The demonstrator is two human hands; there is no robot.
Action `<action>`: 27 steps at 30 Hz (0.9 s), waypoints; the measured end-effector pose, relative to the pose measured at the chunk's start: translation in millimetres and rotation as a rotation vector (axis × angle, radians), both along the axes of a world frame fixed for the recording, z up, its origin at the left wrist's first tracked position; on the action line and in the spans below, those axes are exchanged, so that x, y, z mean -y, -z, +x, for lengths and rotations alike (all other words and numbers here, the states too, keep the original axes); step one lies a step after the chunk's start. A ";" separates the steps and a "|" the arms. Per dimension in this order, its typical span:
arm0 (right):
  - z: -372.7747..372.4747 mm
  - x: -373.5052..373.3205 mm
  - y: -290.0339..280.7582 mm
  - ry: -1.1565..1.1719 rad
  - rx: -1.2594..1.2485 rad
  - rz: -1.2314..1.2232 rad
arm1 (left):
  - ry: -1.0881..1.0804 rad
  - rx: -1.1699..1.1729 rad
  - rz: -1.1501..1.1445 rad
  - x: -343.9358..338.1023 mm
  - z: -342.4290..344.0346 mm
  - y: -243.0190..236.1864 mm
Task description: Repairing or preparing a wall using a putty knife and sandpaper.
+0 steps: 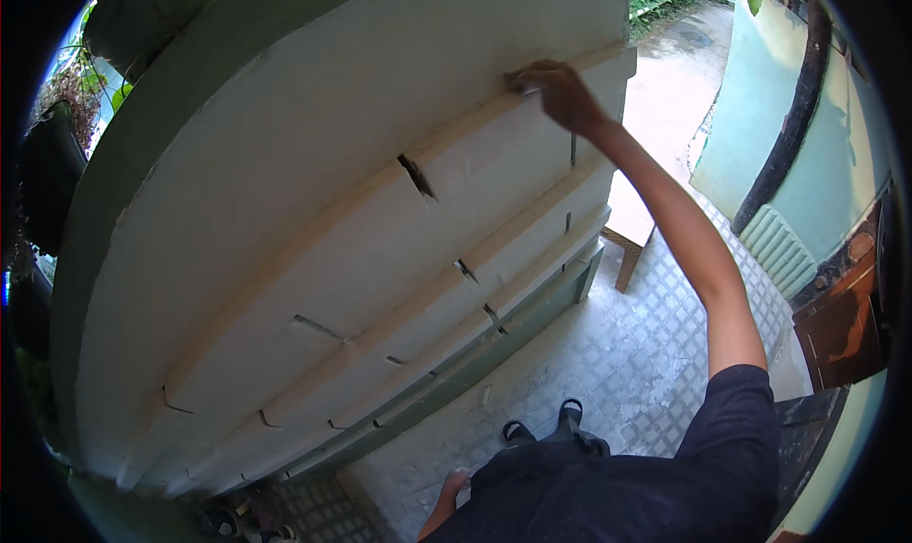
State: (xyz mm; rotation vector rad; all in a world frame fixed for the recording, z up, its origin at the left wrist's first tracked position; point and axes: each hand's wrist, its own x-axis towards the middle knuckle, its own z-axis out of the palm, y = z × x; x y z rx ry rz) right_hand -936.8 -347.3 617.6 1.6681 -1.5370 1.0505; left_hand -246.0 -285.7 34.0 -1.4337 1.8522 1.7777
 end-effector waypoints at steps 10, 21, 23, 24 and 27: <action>27.4 20.6 -3.2 -0.224 0.063 0.061 | 0.895 -0.175 -0.591 8.9 15.0 21.6; -12.2 -2.8 -4.8 0.204 -0.097 0.065 | 0.009 -0.132 -0.109 -37.9 32.3 31.3; -10.5 -0.9 -2.6 0.106 0.008 0.122 | 0.076 -0.092 -0.140 -51.3 41.2 22.8; -3.3 0.6 -5.6 0.004 0.100 0.173 | 0.137 -0.066 -0.176 -54.9 39.3 23.4; 42.8 16.6 -10.0 -0.096 0.038 0.209 | 0.330 0.022 -0.280 -55.5 31.1 21.1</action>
